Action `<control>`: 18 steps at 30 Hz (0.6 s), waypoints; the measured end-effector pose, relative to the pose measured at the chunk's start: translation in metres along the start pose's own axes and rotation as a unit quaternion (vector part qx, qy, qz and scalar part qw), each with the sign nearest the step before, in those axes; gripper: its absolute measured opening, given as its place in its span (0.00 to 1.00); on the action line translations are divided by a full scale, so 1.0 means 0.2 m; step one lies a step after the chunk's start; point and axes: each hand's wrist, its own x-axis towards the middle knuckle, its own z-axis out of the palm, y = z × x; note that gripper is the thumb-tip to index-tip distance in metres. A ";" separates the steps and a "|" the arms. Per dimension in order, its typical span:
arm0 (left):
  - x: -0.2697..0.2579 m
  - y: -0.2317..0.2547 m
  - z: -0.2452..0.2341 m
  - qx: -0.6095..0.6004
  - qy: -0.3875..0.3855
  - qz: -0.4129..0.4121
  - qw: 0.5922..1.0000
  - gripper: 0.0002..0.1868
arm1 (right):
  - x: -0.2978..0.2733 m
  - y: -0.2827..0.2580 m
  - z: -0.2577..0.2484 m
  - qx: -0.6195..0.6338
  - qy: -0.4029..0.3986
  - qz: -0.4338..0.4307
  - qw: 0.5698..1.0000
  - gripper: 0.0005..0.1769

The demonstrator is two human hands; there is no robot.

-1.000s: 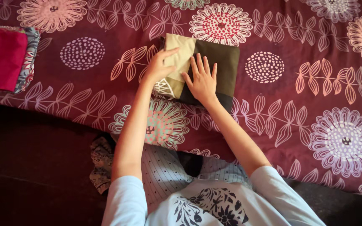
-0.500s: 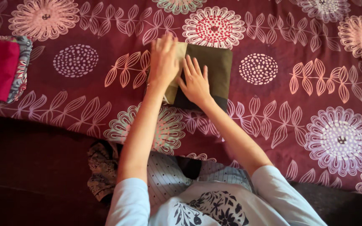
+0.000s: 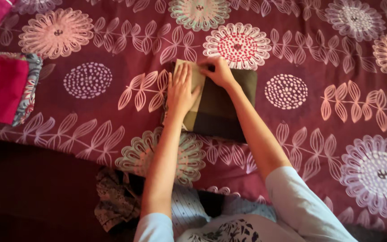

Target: The person folds a brown and red patterned bedsheet and a black and white patterned garment on a bed by hand.

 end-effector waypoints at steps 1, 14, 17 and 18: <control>0.00 0.00 0.00 -0.002 0.003 0.002 1.000 0.46 | 0.00 -0.02 0.00 0.014 0.010 0.003 1.000 0.15; 0.02 -0.02 0.01 -0.035 -0.010 -0.009 0.999 0.46 | -0.05 0.02 0.10 0.104 0.096 0.039 0.989 0.07; 0.03 -0.03 0.00 -0.040 -0.026 -0.017 0.999 0.47 | -0.05 0.09 0.08 0.415 0.138 0.138 0.889 0.10; 0.03 -0.02 0.00 -0.042 -0.025 -0.019 0.999 0.47 | -0.05 0.09 0.06 0.527 0.152 0.180 0.816 0.13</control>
